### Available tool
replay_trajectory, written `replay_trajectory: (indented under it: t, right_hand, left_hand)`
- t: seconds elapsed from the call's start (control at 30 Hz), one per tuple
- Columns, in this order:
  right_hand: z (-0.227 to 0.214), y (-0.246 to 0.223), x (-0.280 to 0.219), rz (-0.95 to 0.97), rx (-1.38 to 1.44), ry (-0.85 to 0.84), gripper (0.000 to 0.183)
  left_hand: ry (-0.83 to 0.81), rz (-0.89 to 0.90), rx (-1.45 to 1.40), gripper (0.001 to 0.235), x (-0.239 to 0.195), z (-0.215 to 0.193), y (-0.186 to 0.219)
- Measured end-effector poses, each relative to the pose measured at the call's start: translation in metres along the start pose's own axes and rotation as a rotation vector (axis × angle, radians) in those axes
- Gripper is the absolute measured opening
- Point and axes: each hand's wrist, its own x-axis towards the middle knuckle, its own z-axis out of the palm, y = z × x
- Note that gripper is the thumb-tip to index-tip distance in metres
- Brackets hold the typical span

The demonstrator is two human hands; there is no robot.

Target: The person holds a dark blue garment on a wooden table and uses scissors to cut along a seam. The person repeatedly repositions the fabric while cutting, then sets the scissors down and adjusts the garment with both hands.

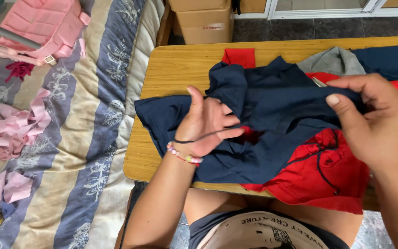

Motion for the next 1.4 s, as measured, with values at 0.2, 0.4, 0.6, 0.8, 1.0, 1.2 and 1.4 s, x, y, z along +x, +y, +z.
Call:
replay_trajectory:
  t: [0.2,0.4,0.6,0.8,1.0,1.2,1.4]
  right_hand:
    - [0.001,0.028,0.001,-0.097,-0.406,-0.135,0.02]
    - [0.003,0.025,0.003,-0.195,-0.463,-0.157,0.032]
    - [0.0,-0.003,-0.003,-0.308,-0.315,-0.176,0.011]
    - [0.018,-0.004,-0.008,-0.295,-0.315,-0.407,0.024]
    - [0.038,0.013,-0.017,-0.21,-0.339,-0.471,0.007]
    - [0.021,0.0,0.0,-0.094,-0.12,-0.398,0.012]
    - [0.003,-0.02,0.008,-0.072,-0.029,-0.401,0.012]
  left_hand:
    - [0.049,0.247,0.181,0.063,-0.039,-0.021,0.045]
    - [0.263,0.901,2.24,0.052,-0.04,0.025,0.058]
    - [0.423,0.221,3.054,0.045,0.024,0.0,0.079]
    - [0.279,0.083,3.154,0.039,0.064,0.053,0.104]
    - [-0.217,0.732,3.296,0.018,0.088,0.037,0.122]
    - [0.067,1.095,2.358,0.024,0.104,0.037,0.124]
    - [-0.723,0.427,1.397,0.07,0.066,0.095,0.029]
